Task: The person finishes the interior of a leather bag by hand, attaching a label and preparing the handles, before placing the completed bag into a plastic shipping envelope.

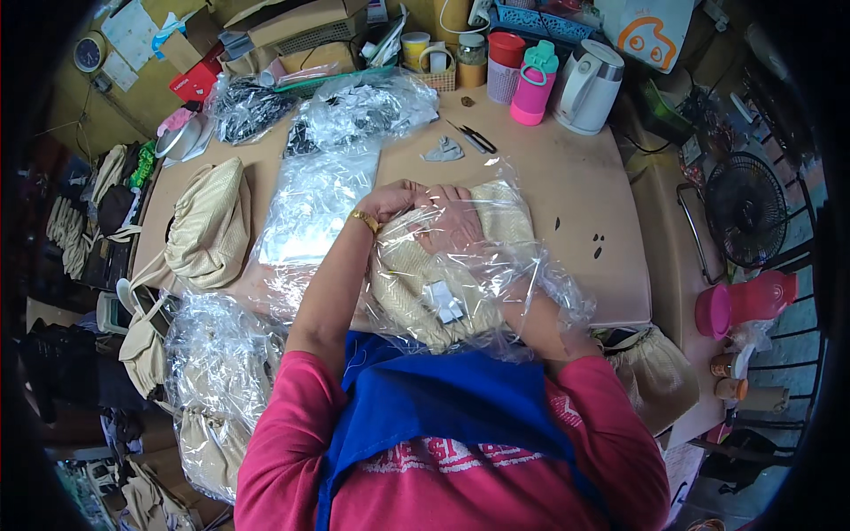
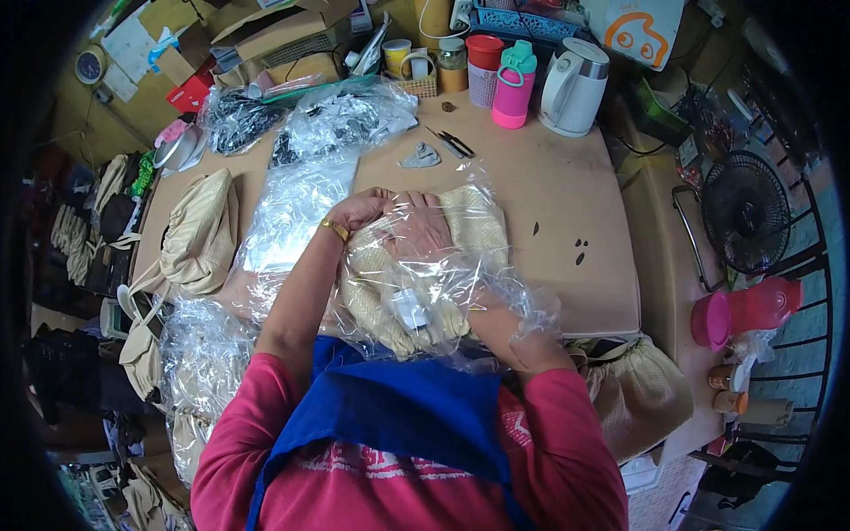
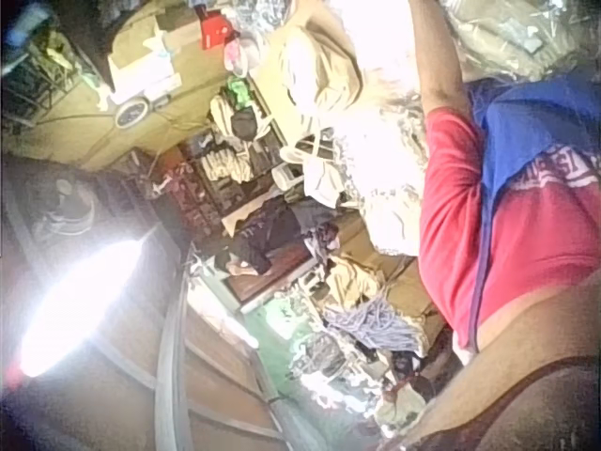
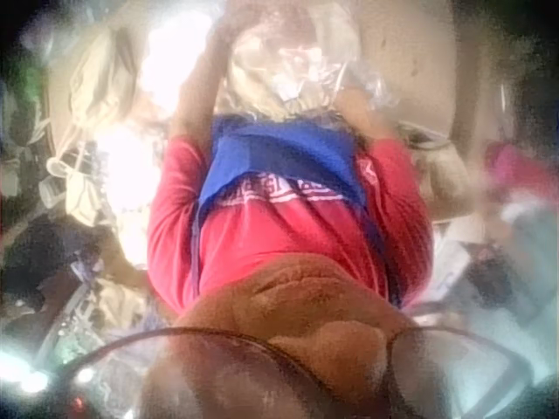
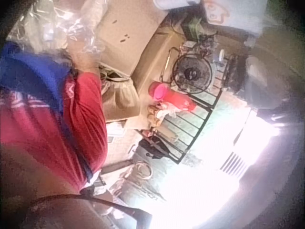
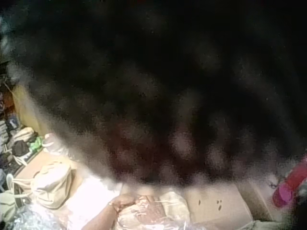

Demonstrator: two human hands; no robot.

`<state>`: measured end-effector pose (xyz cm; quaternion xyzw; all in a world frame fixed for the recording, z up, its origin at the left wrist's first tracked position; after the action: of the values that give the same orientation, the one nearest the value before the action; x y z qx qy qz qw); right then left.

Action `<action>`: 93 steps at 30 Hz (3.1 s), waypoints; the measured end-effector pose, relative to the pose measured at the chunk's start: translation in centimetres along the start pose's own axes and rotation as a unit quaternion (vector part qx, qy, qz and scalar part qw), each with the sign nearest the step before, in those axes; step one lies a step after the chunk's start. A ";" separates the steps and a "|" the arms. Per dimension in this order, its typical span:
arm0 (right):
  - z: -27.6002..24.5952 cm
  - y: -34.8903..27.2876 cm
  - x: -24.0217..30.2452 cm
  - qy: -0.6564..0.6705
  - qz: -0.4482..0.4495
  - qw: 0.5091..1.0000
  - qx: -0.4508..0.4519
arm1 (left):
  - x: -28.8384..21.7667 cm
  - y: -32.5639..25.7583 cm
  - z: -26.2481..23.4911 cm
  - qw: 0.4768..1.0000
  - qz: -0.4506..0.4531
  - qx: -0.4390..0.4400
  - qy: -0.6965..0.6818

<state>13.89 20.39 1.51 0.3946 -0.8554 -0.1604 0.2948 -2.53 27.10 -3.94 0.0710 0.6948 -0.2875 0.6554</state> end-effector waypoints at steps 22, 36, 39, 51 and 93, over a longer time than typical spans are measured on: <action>0.4 -0.2 0.5 0.002 -0.029 1.000 -0.011 | 1.0 1.1 -0.7 0.991 0.066 -0.003 0.117; 1.6 -0.4 -0.6 0.013 -0.020 0.999 -0.040 | 1.7 0.4 -2.0 0.997 -0.038 0.028 0.056; -0.9 -0.3 1.5 0.013 0.056 0.997 0.058 | 1.2 0.1 -1.4 0.998 0.019 0.063 0.012; 1.5 -0.6 2.5 -0.031 0.005 0.985 0.167 | -9.2 -1.8 1.9 0.778 0.129 -0.233 0.569; 2.0 2.3 5.4 -0.002 -0.004 0.983 0.182 | -6.8 -1.7 20.6 0.745 0.383 0.087 0.539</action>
<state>8.57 17.80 3.15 0.4451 -0.8692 -0.0044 0.2154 15.45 17.43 3.57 0.5313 0.8186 0.0149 0.2175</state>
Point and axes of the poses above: each hand's wrist, its own y-axis towards the middle knuckle, its own z-axis out of the palm, x = y × z, the point moved 2 cm from there along y, towards the middle knuckle, and after that the axes turned 10 degrees about y, right-handed, at the moved point
